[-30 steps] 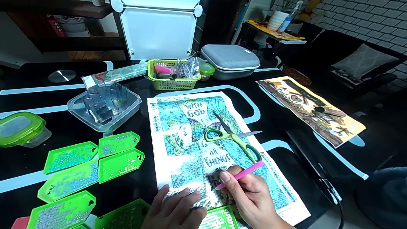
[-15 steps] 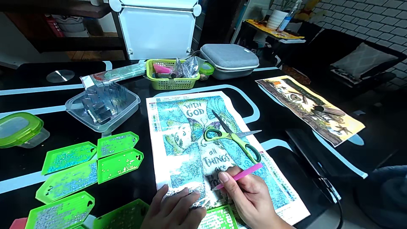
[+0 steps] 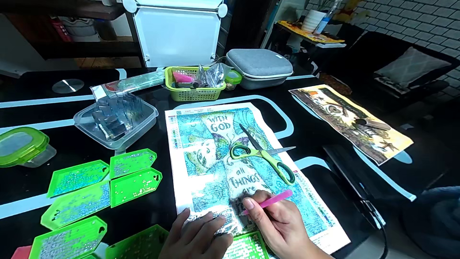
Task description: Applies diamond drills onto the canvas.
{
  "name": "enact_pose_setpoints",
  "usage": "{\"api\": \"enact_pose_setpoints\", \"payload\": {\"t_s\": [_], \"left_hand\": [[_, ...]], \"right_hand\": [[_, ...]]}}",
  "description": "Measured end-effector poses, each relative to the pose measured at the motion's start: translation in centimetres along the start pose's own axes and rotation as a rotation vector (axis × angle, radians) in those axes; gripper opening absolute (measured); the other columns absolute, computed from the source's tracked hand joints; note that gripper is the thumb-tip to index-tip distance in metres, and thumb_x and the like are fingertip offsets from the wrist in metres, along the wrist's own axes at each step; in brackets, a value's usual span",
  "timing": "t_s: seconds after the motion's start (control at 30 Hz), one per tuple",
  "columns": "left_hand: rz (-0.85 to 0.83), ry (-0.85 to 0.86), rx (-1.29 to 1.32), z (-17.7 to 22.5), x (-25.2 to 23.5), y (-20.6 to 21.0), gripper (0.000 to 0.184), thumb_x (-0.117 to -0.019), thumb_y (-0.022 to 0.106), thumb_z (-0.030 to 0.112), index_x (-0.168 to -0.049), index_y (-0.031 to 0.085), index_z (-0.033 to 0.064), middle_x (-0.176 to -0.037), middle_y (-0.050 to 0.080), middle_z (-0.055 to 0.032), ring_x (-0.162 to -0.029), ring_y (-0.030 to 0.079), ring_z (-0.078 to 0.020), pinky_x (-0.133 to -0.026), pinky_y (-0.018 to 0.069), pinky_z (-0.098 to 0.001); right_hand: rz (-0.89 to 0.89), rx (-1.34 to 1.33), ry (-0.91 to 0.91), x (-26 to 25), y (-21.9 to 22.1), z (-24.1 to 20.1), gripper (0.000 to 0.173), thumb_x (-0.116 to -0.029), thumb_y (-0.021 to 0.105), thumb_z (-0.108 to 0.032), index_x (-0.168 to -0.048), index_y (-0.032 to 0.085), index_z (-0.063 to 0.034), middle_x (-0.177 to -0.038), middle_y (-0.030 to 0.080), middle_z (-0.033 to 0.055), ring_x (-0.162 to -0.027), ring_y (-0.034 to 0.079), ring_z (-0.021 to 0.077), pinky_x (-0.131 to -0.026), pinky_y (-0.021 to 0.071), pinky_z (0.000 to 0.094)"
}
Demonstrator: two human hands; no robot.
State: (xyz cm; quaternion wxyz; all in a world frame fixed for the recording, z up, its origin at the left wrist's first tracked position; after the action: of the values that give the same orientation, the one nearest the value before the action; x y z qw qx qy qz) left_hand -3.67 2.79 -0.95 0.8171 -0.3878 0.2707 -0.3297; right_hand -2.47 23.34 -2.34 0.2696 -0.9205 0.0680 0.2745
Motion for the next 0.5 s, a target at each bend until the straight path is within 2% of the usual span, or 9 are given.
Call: {"api": "enact_pose_setpoints", "payload": {"t_s": [0.17, 0.27, 0.4, 0.5], "left_hand": [[-0.001, 0.000, 0.003, -0.1, 0.0, 0.0, 0.041, -0.0891, 0.074, 0.047, -0.118, 0.075, 0.0178, -0.135, 0.069, -0.0067, -0.129, 0.062, -0.0265, -0.117, 0.0284, -0.0575], [-0.002, 0.007, -0.006, -0.1, 0.1, 0.0, 0.041, -0.0890, 0.074, 0.047, -0.119, 0.075, 0.0182, -0.134, 0.069, -0.0064, -0.129, 0.061, -0.0266, -0.117, 0.0286, -0.0576], [0.000, 0.008, -0.010, -0.1, 0.1, 0.0, 0.042, -0.0890, 0.074, 0.047, -0.119, 0.075, 0.0182, -0.134, 0.070, -0.0063, -0.128, 0.062, -0.0268, -0.116, 0.0288, -0.0574], [0.009, 0.008, -0.009, -0.1, 0.1, 0.0, 0.042, -0.0884, 0.075, 0.047, -0.118, 0.075, 0.0177, -0.134, 0.070, -0.0064, -0.128, 0.062, -0.0267, -0.116, 0.0298, -0.0580]], "right_hand": [[0.032, -0.148, 0.036, 0.1, -0.5, -0.2, 0.027, -0.1100, 0.051, -0.024, -0.093, 0.062, -0.0056, -0.071, 0.062, -0.0006, -0.064, 0.059, -0.0024, -0.058, 0.0500, 0.0124], [-0.032, -0.259, 0.013, 0.5, -0.7, -0.7, 0.029, -0.1104, 0.050, -0.024, -0.091, 0.060, -0.0057, -0.070, 0.060, 0.0005, -0.063, 0.060, -0.0022, -0.059, 0.0498, 0.0125], [-0.120, -0.222, -0.037, 0.7, -0.4, -1.1, 0.033, -0.1102, 0.049, -0.023, -0.086, 0.057, -0.0029, -0.066, 0.056, 0.0053, -0.060, 0.057, 0.0034, -0.057, 0.0477, 0.0158], [-0.141, -0.205, -0.057, 0.7, -0.3, -1.1, 0.033, -0.1100, 0.050, -0.022, -0.085, 0.058, -0.0024, -0.066, 0.056, 0.0061, -0.060, 0.058, 0.0048, -0.057, 0.0477, 0.0165]]}}
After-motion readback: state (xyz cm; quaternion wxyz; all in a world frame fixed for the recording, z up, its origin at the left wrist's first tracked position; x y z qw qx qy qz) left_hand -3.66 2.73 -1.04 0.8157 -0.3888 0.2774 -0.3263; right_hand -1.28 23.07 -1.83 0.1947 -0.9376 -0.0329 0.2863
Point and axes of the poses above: each hand's wrist, its own x-axis away from the middle knuckle, its own y-axis out of the palm, z = x × y, the point moved 4 cm from there along -x, towards the middle knuckle
